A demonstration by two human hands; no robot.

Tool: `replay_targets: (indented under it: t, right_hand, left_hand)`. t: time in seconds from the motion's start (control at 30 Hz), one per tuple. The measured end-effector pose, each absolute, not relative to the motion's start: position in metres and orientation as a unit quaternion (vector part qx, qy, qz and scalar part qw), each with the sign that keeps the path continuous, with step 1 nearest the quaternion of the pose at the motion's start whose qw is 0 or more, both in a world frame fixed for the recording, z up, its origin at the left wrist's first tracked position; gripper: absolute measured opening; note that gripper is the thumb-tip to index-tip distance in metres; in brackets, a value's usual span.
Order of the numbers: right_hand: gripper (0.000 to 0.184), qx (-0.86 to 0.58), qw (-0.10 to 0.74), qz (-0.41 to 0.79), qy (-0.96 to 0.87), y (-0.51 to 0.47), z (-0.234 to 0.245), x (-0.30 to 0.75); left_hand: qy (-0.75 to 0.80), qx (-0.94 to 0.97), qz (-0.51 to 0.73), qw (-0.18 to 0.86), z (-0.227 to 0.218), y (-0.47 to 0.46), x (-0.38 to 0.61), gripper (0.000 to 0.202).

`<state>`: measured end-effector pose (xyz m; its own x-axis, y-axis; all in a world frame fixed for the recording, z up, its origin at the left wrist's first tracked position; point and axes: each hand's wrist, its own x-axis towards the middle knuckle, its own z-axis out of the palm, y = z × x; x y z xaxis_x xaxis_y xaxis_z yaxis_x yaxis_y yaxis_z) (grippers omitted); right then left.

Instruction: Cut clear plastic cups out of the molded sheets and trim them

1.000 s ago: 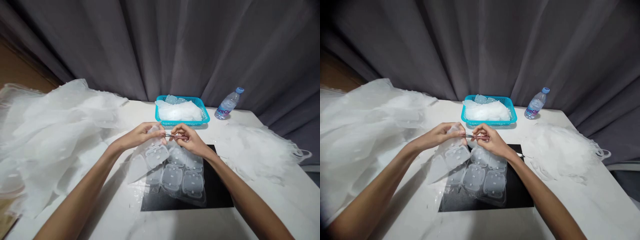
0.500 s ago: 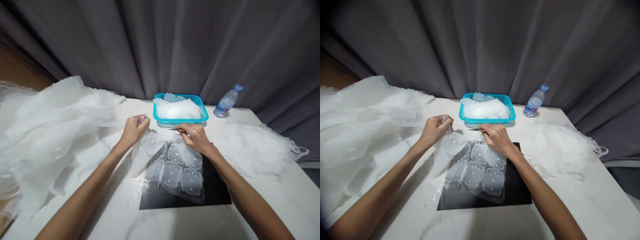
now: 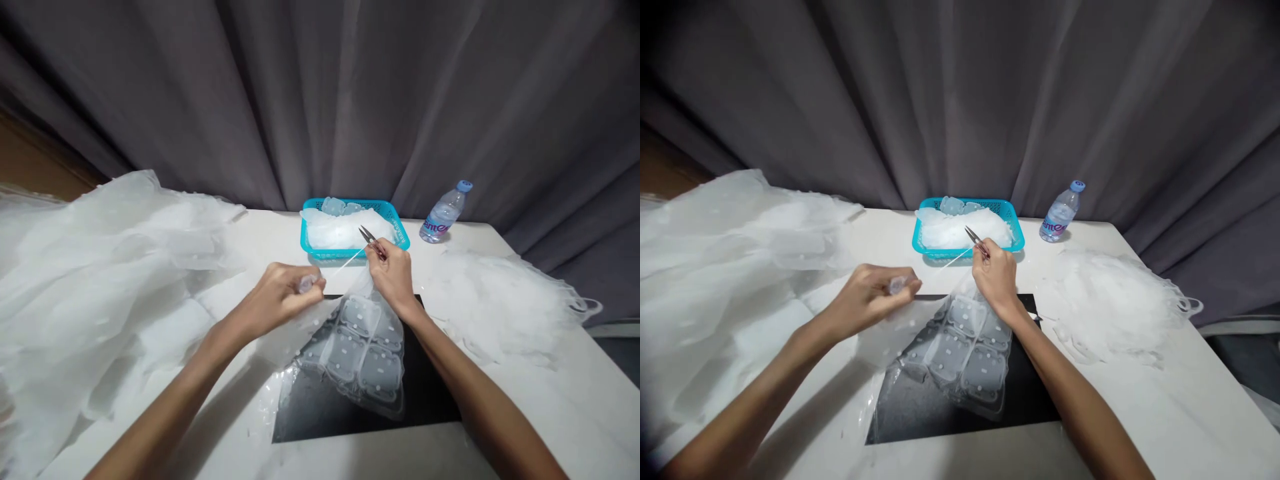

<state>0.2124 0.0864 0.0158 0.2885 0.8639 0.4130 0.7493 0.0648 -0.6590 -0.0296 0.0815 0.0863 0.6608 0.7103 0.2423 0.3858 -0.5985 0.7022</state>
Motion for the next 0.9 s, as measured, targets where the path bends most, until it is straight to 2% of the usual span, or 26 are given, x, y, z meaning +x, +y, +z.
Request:
replay_targets:
  t: [0.1,0.17,0.27,0.37,0.5,0.67,0.83,0.9]
  right_hand:
    - [0.029,-0.713,0.407,0.057,-0.569,0.093,0.015,0.225]
    - [0.028,-0.711,0.385,0.067,-0.585,0.095,0.014,0.232]
    - [0.015,-0.675,0.337,0.103,-0.648,0.091,0.015,0.235]
    - [0.018,-0.634,0.296,0.131,-0.702,0.086,0.016,0.235]
    - [0.017,-0.588,0.281,0.143,-0.745,0.084,0.012,0.235]
    - [0.019,-0.558,0.322,0.119,-0.756,0.079,0.011,0.232]
    - [0.020,-0.493,0.396,0.132,-0.763,0.043,0.012,0.225]
    - [0.023,-0.469,0.423,0.135,-0.764,0.028,0.008,0.223]
  left_hand:
    - [0.223,0.879,0.188,0.376,0.097,0.065,-0.026,0.027]
    - [0.223,0.883,0.165,0.379,0.101,0.064,-0.024,0.027]
    - [0.304,0.868,0.169,0.354,0.095,0.083,-0.022,0.024]
    - [0.388,0.833,0.205,0.338,0.079,0.110,-0.025,0.036]
    - [0.406,0.815,0.187,0.369,0.064,0.128,-0.032,0.040]
    - [0.367,0.826,0.067,0.422,0.066,0.127,-0.035,0.041]
    - [0.335,0.850,-0.011,0.406,0.067,0.114,-0.029,0.062]
    - [0.313,0.880,-0.020,0.358,0.062,0.109,-0.024,0.048]
